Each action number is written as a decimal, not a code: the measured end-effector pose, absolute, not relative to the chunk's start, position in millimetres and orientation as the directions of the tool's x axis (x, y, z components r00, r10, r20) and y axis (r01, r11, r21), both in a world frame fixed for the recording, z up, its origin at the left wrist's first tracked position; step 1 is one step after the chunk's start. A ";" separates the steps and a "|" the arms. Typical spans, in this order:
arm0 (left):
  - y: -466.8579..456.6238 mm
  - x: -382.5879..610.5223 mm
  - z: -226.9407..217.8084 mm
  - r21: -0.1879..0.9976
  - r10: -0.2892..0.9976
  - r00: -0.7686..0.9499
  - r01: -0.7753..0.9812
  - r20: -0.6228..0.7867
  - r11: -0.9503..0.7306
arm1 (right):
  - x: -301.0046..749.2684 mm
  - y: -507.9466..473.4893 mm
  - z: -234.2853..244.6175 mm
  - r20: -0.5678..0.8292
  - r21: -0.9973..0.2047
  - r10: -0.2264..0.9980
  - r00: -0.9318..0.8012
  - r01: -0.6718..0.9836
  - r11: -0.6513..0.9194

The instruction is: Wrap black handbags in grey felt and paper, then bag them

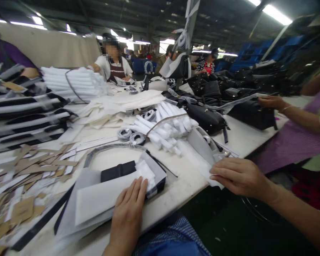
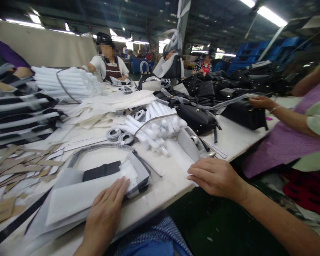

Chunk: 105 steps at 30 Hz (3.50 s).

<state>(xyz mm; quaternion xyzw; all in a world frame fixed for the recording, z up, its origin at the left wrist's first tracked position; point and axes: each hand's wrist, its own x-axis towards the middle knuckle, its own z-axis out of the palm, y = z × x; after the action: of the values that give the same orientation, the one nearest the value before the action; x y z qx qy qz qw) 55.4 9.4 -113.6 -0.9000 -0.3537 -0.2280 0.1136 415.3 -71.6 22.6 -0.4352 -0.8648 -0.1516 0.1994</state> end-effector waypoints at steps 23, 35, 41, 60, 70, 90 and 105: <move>4.6 67.3 -115.8 0.048 0.662 0.479 0.789 0.576 -0.613 | 227.0 168.0 -12.5 -0.416 -0.175 0.318 -0.852 0.418 0.892; 14.7 69.6 -110.2 0.086 0.646 0.518 0.739 0.560 -0.668 | 216.1 178.4 -22.9 -0.481 -0.080 0.289 -0.828 0.370 0.926; 12.3 65.8 -113.5 0.094 0.625 0.493 0.735 0.606 -0.671 | 214.0 190.1 -27.9 -0.463 -0.100 0.320 -0.826 0.408 0.908; 13.2 70.2 -113.5 0.106 0.599 0.420 0.754 0.682 -0.649 | 224.1 240.5 -68.1 -0.562 -0.466 0.420 -0.712 0.693 0.550; 8.6 70.9 -118.7 0.093 0.590 0.414 0.760 0.693 -0.643 | 232.5 221.2 -51.8 -0.334 -0.380 0.623 -0.707 0.706 0.598; 6.3 71.5 -124.7 0.142 0.659 0.429 0.764 0.617 -0.629 | 244.7 215.9 -76.4 -0.548 -0.670 0.507 -0.665 0.712 0.209; 6.8 60.6 -110.5 0.179 0.650 0.519 0.689 0.555 -0.702 | 255.0 24.4 -67.1 0.292 -0.365 0.737 -0.609 0.641 0.675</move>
<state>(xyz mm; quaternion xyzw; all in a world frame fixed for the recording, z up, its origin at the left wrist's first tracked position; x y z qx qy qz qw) 60.6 6.8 -110.5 -0.8708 -0.3844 -0.3047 0.0317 255.0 24.4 -67.1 -0.3873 -0.8899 0.1126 0.2128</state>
